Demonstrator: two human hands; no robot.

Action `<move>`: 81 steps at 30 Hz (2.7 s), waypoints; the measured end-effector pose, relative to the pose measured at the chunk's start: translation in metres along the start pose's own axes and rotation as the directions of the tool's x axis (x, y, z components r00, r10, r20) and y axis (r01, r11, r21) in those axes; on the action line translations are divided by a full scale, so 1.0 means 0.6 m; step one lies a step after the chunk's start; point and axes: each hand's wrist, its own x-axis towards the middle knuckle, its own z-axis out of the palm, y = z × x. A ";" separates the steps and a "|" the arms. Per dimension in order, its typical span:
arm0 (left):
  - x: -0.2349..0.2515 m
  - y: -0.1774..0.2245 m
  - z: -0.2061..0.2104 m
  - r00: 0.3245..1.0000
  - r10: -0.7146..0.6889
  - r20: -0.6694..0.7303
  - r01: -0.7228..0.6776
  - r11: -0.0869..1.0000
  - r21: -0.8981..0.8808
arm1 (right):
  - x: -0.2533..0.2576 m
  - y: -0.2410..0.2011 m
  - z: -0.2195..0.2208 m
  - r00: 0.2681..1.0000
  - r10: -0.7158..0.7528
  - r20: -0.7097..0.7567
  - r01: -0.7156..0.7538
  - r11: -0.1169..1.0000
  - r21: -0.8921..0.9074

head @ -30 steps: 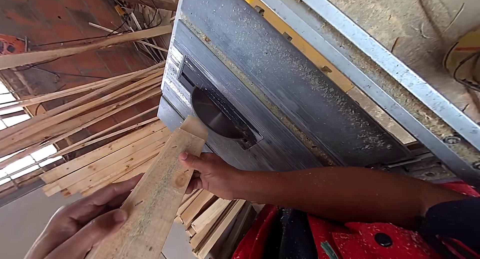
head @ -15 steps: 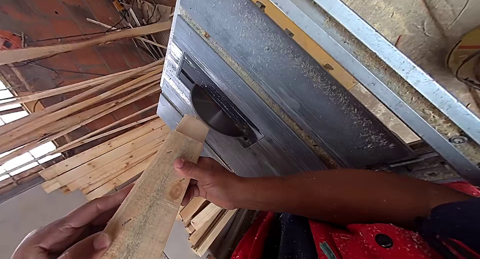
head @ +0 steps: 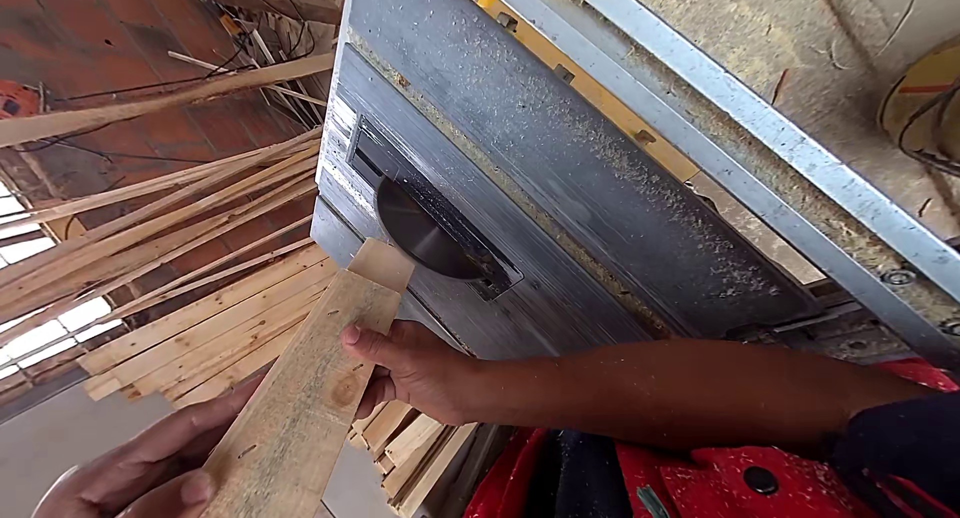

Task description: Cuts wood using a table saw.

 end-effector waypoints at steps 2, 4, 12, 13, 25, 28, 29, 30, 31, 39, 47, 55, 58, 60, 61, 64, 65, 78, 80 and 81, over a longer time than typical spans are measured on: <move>-0.015 0.000 0.000 1.000 -0.021 -0.019 0.021 1.000 -0.014 | 0.003 0.007 0.004 1.000 -0.002 0.025 0.002 1.000 -0.007; -0.020 -0.002 0.001 0.998 -0.035 -0.053 0.035 0.999 -0.017 | 0.004 0.009 0.005 0.999 0.000 0.043 0.000 1.000 -0.014; 0.005 -0.020 0.000 0.999 0.048 0.005 -0.048 0.999 -0.020 | -0.006 -0.003 -0.003 1.000 -0.007 -0.021 0.007 1.000 -0.025; 0.002 -0.018 0.000 0.999 0.047 0.010 -0.046 0.999 -0.016 | -0.003 0.000 -0.005 1.000 -0.012 -0.009 0.012 1.000 -0.029; 0.011 -0.001 0.004 0.999 -0.024 -0.035 0.024 1.000 -0.016 | -0.004 -0.008 0.001 0.999 -0.002 -0.039 0.001 1.000 -0.025; -0.001 -0.004 0.002 1.000 0.008 -0.009 -0.008 1.000 -0.001 | 0.002 0.001 -0.005 0.999 0.000 0.032 0.001 0.999 -0.048; -0.003 -0.003 0.004 1.000 -0.004 -0.023 0.004 1.000 -0.001 | 0.002 0.001 -0.002 0.999 0.008 0.033 -0.006 0.999 -0.044; -0.002 0.000 0.005 0.999 -0.025 -0.035 0.026 1.000 0.004 | 0.001 0.000 0.001 1.000 0.016 0.010 -0.016 0.999 -0.034; 0.002 0.000 0.006 0.998 -0.052 -0.043 0.052 0.999 0.006 | 0.000 0.001 0.003 1.000 0.023 -0.021 -0.023 1.000 -0.018; 0.026 -0.002 0.012 1.000 -0.005 -0.014 0.005 1.000 -0.027 | -0.009 -0.010 -0.005 0.996 -0.004 -0.084 0.002 1.000 -0.027; 0.003 -0.016 0.007 0.997 -0.034 -0.068 0.032 0.999 -0.026 | -0.009 -0.001 0.013 0.999 0.008 -0.046 -0.009 0.999 -0.036; -0.003 -0.017 -0.008 1.000 0.024 0.020 -0.024 1.000 -0.002 | 0.003 0.013 -0.001 0.999 -0.037 0.024 0.038 0.999 -0.031; -0.012 -0.020 -0.014 1.000 -0.009 -0.003 0.009 1.000 -0.005 | 0.010 0.020 -0.003 0.999 -0.020 0.036 0.021 0.999 -0.046; 0.003 -0.023 -0.013 0.999 -0.040 -0.005 0.040 0.999 0.004 | 0.012 0.022 -0.018 1.000 -0.013 -0.020 0.012 0.999 -0.049; 0.015 -0.024 -0.010 0.998 -0.058 -0.007 0.058 0.998 -0.001 | 0.012 0.020 -0.025 0.998 -0.018 -0.052 0.016 0.999 -0.044; 0.038 -0.022 -0.004 0.998 -0.054 0.032 0.055 0.998 -0.017 | 0.001 0.014 -0.033 0.993 -0.046 -0.112 0.044 0.999 -0.024; 0.037 -0.016 -0.001 0.999 -0.038 0.034 0.039 0.999 -0.023 | -0.002 0.015 -0.030 0.993 -0.049 -0.111 0.048 0.999 -0.016; 0.031 -0.045 -0.004 0.996 -0.001 0.092 0.003 1.000 -0.028 | -0.009 0.029 -0.038 0.986 -0.044 -0.162 0.050 0.998 0.036; 0.025 -0.028 0.003 0.996 0.021 0.089 -0.018 0.999 -0.038 | -0.015 0.031 -0.031 0.987 -0.060 -0.149 0.066 0.997 0.034; 0.015 -0.023 0.005 0.996 0.038 0.085 -0.034 0.999 -0.040 | -0.018 0.034 -0.026 0.990 -0.068 -0.123 0.071 0.997 0.025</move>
